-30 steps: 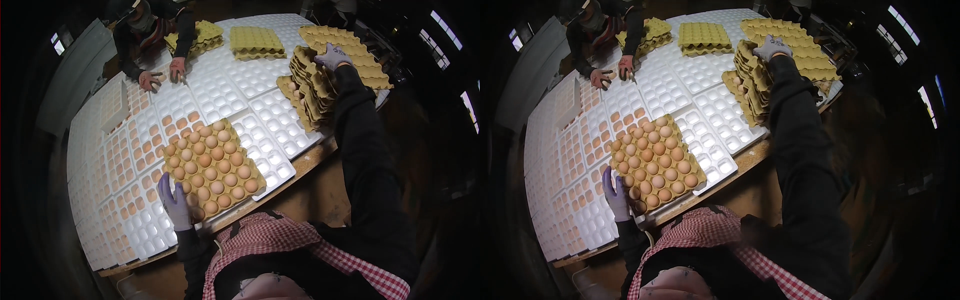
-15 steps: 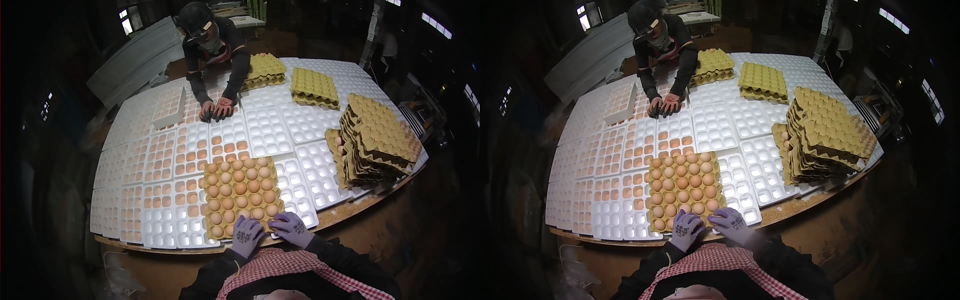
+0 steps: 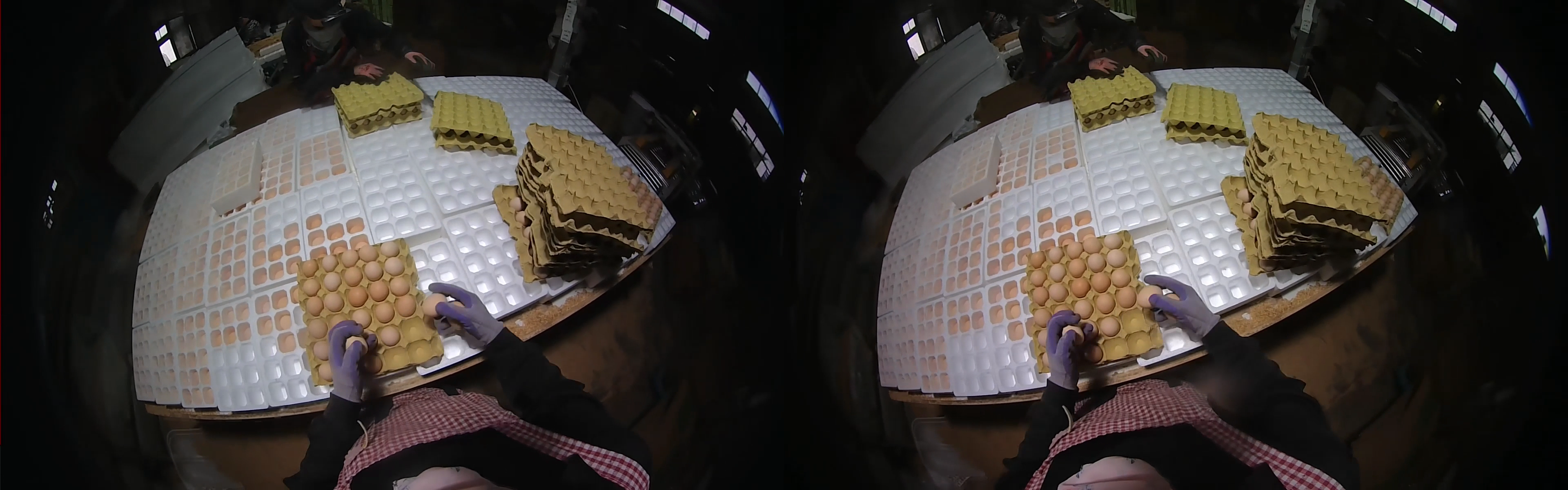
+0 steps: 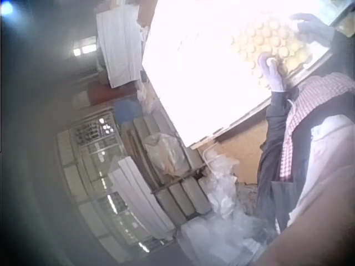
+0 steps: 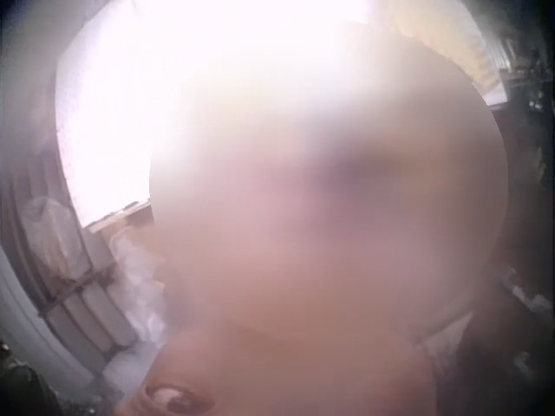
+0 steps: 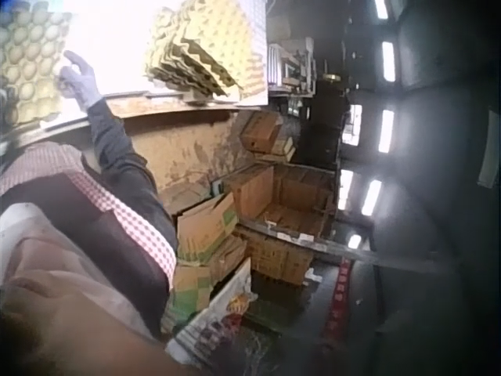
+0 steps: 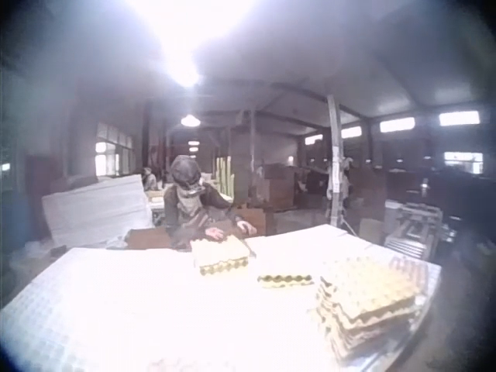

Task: The person sorts eggs from one tray into another, transferring them by hand while wearing gloves at a workspace.

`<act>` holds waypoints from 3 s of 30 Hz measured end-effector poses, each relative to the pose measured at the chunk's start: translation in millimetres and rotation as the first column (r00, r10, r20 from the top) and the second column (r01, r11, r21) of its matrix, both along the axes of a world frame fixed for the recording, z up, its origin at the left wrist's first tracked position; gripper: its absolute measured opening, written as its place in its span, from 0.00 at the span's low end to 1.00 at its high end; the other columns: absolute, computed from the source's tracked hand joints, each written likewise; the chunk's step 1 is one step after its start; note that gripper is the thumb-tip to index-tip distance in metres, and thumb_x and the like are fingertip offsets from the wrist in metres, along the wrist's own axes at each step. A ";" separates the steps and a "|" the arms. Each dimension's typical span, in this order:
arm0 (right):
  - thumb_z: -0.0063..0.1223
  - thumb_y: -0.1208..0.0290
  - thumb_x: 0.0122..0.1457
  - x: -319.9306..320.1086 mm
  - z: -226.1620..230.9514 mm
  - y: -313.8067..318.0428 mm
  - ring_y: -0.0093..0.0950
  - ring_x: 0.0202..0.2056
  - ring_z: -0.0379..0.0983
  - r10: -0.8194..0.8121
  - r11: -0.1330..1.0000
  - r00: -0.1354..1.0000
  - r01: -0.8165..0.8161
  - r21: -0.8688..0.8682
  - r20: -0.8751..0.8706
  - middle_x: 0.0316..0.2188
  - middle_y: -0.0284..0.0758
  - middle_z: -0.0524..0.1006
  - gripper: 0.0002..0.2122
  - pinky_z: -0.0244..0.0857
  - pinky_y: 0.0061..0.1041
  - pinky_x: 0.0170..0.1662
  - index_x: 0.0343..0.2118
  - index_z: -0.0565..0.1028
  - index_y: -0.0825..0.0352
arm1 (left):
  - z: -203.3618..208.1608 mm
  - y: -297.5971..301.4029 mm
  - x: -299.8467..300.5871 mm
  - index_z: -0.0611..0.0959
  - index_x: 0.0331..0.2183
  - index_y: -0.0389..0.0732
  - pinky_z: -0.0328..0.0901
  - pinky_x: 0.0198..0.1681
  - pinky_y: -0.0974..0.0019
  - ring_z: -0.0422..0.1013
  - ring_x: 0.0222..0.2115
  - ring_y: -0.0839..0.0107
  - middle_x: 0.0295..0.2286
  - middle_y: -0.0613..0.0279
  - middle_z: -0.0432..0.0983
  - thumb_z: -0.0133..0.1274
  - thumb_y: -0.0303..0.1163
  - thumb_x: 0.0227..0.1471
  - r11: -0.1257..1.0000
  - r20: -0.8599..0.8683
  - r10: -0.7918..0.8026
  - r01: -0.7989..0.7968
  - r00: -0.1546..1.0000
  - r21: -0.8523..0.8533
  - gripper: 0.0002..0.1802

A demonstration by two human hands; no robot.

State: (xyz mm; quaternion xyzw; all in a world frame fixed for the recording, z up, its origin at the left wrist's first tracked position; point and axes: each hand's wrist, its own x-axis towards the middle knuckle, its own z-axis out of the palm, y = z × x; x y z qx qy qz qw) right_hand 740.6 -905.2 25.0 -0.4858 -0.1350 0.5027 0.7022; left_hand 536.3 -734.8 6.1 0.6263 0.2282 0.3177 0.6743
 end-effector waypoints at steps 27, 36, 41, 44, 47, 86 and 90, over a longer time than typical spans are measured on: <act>0.67 0.61 0.39 -122.4 49.5 170.4 0.41 0.50 0.64 0.216 0.951 0.109 -0.249 -0.183 0.970 0.52 0.40 0.62 0.20 0.66 0.36 0.47 0.35 0.75 0.62 | 11.9 64.4 -135.7 0.78 0.45 0.50 0.62 0.49 0.53 0.60 0.49 0.49 0.50 0.48 0.61 0.62 0.41 0.41 0.580 -0.474 0.676 -0.010 0.564 0.815 0.26; 0.51 0.63 0.54 -210.9 -1.1 274.0 0.34 0.39 0.72 0.423 0.732 -0.325 -0.428 -0.530 0.846 0.44 0.30 0.70 0.19 0.70 0.31 0.38 0.50 0.69 0.51 | -23.6 71.1 -186.0 0.68 0.49 0.35 0.67 0.42 0.56 0.69 0.41 0.50 0.43 0.44 0.68 0.50 0.34 0.52 0.689 -0.398 0.687 -0.372 0.608 0.623 0.24; 0.47 0.63 0.57 -210.6 -19.9 299.0 0.36 0.45 0.68 0.191 0.907 -0.005 -0.382 -0.178 0.982 0.44 0.37 0.71 0.15 0.65 0.32 0.45 0.47 0.73 0.59 | -15.5 107.4 -193.2 0.77 0.43 0.38 0.65 0.45 0.58 0.69 0.42 0.55 0.43 0.52 0.69 0.52 0.30 0.50 0.788 -0.401 0.578 -0.361 0.710 0.498 0.17; 0.44 0.62 0.58 -191.9 -54.4 311.1 0.44 0.55 0.58 0.151 0.883 -0.245 -0.403 -0.242 0.958 0.50 0.44 0.67 0.17 0.51 0.40 0.57 0.48 0.70 0.64 | -11.7 154.1 -175.5 0.72 0.50 0.37 0.56 0.55 0.57 0.59 0.53 0.53 0.49 0.49 0.65 0.48 0.28 0.53 0.731 -0.297 0.646 -0.458 0.703 0.507 0.21; 0.45 0.64 0.57 -206.7 -27.5 281.0 0.41 0.53 0.63 0.049 0.866 -0.208 -0.478 -0.146 0.977 0.49 0.40 0.70 0.15 0.55 0.38 0.55 0.44 0.72 0.65 | -67.3 185.2 -193.6 0.70 0.53 0.38 0.44 0.60 0.48 0.54 0.58 0.52 0.55 0.50 0.62 0.44 0.34 0.57 0.637 -0.558 0.630 0.052 0.540 0.769 0.22; 0.57 0.63 0.52 -69.3 15.7 117.2 0.26 0.33 0.72 0.307 0.944 0.756 -0.165 -0.285 0.578 0.38 0.33 0.72 0.19 0.66 0.24 0.36 0.45 0.70 0.65 | 15.9 112.9 -58.7 0.76 0.49 0.53 0.67 0.43 0.61 0.68 0.44 0.59 0.47 0.55 0.66 0.55 0.33 0.48 0.595 -0.489 0.266 0.258 0.830 0.762 0.23; 0.56 0.65 0.52 -53.3 15.9 120.4 0.28 0.46 0.69 0.163 0.986 0.943 -0.150 -0.069 0.290 0.48 0.35 0.68 0.23 0.66 0.26 0.42 0.51 0.68 0.65 | 6.2 105.4 -30.8 0.71 0.47 0.51 0.65 0.36 0.56 0.61 0.46 0.58 0.53 0.61 0.58 0.61 0.41 0.40 0.356 -0.669 0.525 0.578 0.527 0.734 0.30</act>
